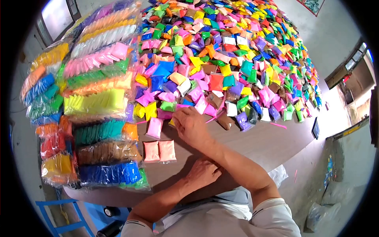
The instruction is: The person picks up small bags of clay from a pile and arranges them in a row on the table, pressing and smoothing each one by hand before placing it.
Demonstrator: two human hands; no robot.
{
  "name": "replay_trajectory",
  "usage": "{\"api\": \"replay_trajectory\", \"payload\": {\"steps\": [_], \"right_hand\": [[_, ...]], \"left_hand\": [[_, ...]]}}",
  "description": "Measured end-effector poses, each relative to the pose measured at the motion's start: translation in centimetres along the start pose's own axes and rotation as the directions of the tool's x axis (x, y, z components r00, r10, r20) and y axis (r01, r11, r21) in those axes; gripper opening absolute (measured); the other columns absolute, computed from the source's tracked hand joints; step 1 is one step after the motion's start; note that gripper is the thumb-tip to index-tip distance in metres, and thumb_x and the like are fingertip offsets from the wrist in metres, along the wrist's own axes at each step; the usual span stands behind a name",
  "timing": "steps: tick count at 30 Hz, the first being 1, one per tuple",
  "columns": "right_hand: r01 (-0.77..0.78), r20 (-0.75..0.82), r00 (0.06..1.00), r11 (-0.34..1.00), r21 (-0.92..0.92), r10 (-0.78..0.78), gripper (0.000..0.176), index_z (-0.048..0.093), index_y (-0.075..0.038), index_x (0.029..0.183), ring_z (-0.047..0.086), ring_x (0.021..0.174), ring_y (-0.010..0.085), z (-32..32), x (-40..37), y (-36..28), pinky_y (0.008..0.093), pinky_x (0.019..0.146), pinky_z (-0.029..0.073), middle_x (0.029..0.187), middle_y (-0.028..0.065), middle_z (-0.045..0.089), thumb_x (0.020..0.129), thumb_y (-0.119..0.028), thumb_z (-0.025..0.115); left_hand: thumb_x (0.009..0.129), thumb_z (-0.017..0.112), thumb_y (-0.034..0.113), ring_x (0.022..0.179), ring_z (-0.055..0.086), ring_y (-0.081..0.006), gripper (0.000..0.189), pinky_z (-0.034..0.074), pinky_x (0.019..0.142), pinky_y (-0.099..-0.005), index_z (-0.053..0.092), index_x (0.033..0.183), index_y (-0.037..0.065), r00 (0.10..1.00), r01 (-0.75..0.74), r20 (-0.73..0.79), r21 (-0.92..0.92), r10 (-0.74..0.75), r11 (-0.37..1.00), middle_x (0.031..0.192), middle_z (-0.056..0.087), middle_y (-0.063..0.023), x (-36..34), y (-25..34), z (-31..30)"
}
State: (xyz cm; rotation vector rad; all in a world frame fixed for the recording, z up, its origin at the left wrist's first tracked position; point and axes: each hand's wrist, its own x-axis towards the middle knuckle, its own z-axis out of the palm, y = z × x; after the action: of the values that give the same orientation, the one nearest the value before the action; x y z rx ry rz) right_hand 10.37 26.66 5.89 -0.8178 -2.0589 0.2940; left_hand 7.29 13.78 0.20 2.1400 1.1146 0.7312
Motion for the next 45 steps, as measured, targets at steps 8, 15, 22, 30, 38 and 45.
{"api": "replay_trajectory", "payload": {"steps": [8, 15, 22, 30, 38, 45], "right_hand": [[-0.148, -0.069, 0.988, 0.969, -0.195, 0.137, 0.009, 0.067, -0.002, 0.09, 0.065, 0.084, 0.0384, -2.9, 5.8, 7.6, 0.0462, 0.071, 0.052, 0.087, 0.0183, 0.067, 0.082, -0.005, 0.063], [-0.036, -0.099, 0.995, 0.958, -0.284, 0.009, 0.014, 0.069, -0.005, 0.094, 0.066, 0.086, 0.0359, -1.7, 12.0, 13.3, 0.0463, 0.075, 0.052, 0.089, 0.0158, 0.07, 0.08, -0.007, 0.065], [0.148, -0.016, 0.986, 0.914, -0.378, -0.166, 0.021, 0.07, -0.007, 0.097, 0.065, 0.088, 0.0376, 4.5, 17.3, 15.7, 0.0449, 0.08, 0.052, 0.091, 0.0152, 0.071, 0.078, -0.008, 0.063], [0.134, 0.139, 0.988, 0.801, -0.583, -0.064, 0.022, 0.075, -0.017, 0.097, 0.069, 0.087, 0.0353, 8.0, 19.4, 17.6, 0.0454, 0.078, 0.054, 0.089, 0.0149, 0.071, 0.09, -0.029, 0.057], [-0.246, 0.088, 0.963, 0.964, -0.106, 0.255, 0.028, 0.07, -0.004, 0.099, 0.069, 0.081, 0.0246, 3.1, 20.0, 16.0, 0.035, 0.071, 0.053, 0.086, 0.0102, 0.071, 0.093, -0.032, 0.065], [-0.57, 0.38, 0.788, 0.341, 0.748, 0.484, 0.018, 0.058, -0.008, 0.084, 0.058, 0.067, 0.011, -5.5, 10.3, 10.2, 0.0284, 0.065, 0.05, 0.072, -0.001, 0.055, 0.097, -0.02, 0.061]], "left_hand": [[0.087, 0.07, 0.019, 0.077, 0.062, -0.0295, 0.025, 0.052, 0.07, -0.0406, 0.06, 0.07, 0.003, 0.981, -0.136, -0.141, -0.031, 0.13, 0.99, 0.077, 0.062, -0.01, 0.8, 0.8, -1.0], [0.084, 0.072, 0.017, 0.072, 0.06, -0.0307, 0.028, 0.05, 0.064, -0.0424, 0.054, 0.067, 0.005, 0.974, -0.144, -0.193, -0.116, 0.12, 0.983, 0.075, 0.059, -0.0101, 0.8, 0.5, -0.6], [0.084, 0.071, 0.017, 0.072, 0.058, -0.0315, 0.026, 0.049, 0.064, -0.044, 0.054, 0.068, 0.005, 0.979, -0.129, -0.177, -0.136, 0.104, 0.982, 0.073, 0.055, -0.0098, 0.8, 0.2, -0.6], [0.091, 0.064, 0.023, 0.082, 0.059, -0.0308, 0.027, 0.05, 0.074, -0.0427, 0.06, 0.072, 0.003, 0.99, -0.084, -0.127, -0.172, 0.063, 0.981, 0.078, 0.059, -0.0126, 0.5, 0.0, -1.0], [0.092, 0.066, 0.024, 0.078, 0.059, -0.0324, 0.032, 0.05, 0.071, -0.0429, 0.056, 0.071, 0.003, 0.994, -0.029, -0.106, -0.265, 0.001, 0.964, 0.077, 0.057, -0.0127, 0.6, -0.3, -1.0], [0.104, 0.05, 0.036, 0.068, 0.055, -0.014, 0.044, 0.048, 0.065, -0.0344, 0.062, 0.079, 0.001, 0.954, 0.295, 0.121, -0.53, -0.274, 0.795, 0.071, 0.057, -0.0082, 1.2, -0.5, -3.5]]}}
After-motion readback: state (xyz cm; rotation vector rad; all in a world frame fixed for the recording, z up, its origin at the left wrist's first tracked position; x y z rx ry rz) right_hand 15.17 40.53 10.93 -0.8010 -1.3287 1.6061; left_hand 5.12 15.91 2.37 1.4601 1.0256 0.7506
